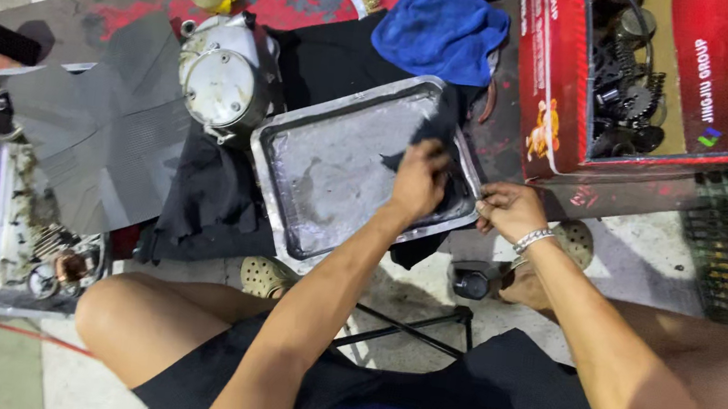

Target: The person cuts a piece of dark fabric with scissors, then uses it to wipe the inside of a metal bowl and a rectangular metal tray containing disassembled engine parts. The person repeatedly scrubs the tray surface with the fabric.

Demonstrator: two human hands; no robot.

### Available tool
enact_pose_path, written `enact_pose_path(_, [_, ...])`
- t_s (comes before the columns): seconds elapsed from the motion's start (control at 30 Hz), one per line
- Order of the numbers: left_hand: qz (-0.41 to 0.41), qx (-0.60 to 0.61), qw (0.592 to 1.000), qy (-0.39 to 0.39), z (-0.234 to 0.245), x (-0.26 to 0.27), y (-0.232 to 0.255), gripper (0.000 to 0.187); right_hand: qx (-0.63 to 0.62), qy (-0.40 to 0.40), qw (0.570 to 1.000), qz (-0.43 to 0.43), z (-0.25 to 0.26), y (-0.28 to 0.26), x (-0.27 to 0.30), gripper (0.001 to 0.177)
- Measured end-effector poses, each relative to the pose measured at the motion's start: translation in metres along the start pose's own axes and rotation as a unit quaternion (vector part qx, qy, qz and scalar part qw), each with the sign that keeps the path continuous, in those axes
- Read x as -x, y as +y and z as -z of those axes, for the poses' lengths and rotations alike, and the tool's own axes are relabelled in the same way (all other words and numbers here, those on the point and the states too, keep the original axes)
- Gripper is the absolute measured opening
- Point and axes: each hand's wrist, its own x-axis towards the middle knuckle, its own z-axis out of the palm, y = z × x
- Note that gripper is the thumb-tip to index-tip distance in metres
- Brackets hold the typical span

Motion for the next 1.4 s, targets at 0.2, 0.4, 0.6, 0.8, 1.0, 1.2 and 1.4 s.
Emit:
enact_pose_path(0.2, [0.002,0.108,0.966,-0.234,0.032,0.025,0.015,0.028,-0.028,0.006,0.999,-0.018,-0.003,-0.001,0.004,0.038])
enact_pose_path(0.4, [0.214,0.410,0.858,-0.223,0.087,0.020,0.010,0.028,0.002,0.059,0.998,0.023,0.008,-0.035,0.020,0.042])
enact_pose_path(0.6, [0.086,0.385,0.914,0.091,0.097,0.040,0.078,0.030,-0.342,0.032,0.928,-0.143,-0.023,-0.097,0.067,0.073])
enact_pose_path(0.8, [-0.077,0.037,0.985,0.152,0.082,0.056,0.124,0.022,-0.454,-0.180,0.872,-0.040,-0.063,-0.120,0.101,0.071])
enact_pose_path(1.0, [0.092,0.106,0.982,0.128,0.077,0.043,0.087,0.037,-0.306,-0.185,0.933,-0.043,-0.080,-0.118,0.114,0.063])
enact_pose_path(1.2, [0.139,0.078,0.972,0.172,0.096,-0.009,0.050,0.060,-0.001,-0.186,0.970,0.154,-0.073,-0.153,0.111,0.057])
enact_pose_path(1.4, [0.187,0.013,0.935,0.301,0.179,-0.088,-0.029,0.052,0.017,-0.275,0.947,0.166,-0.065,-0.169,0.095,0.050])
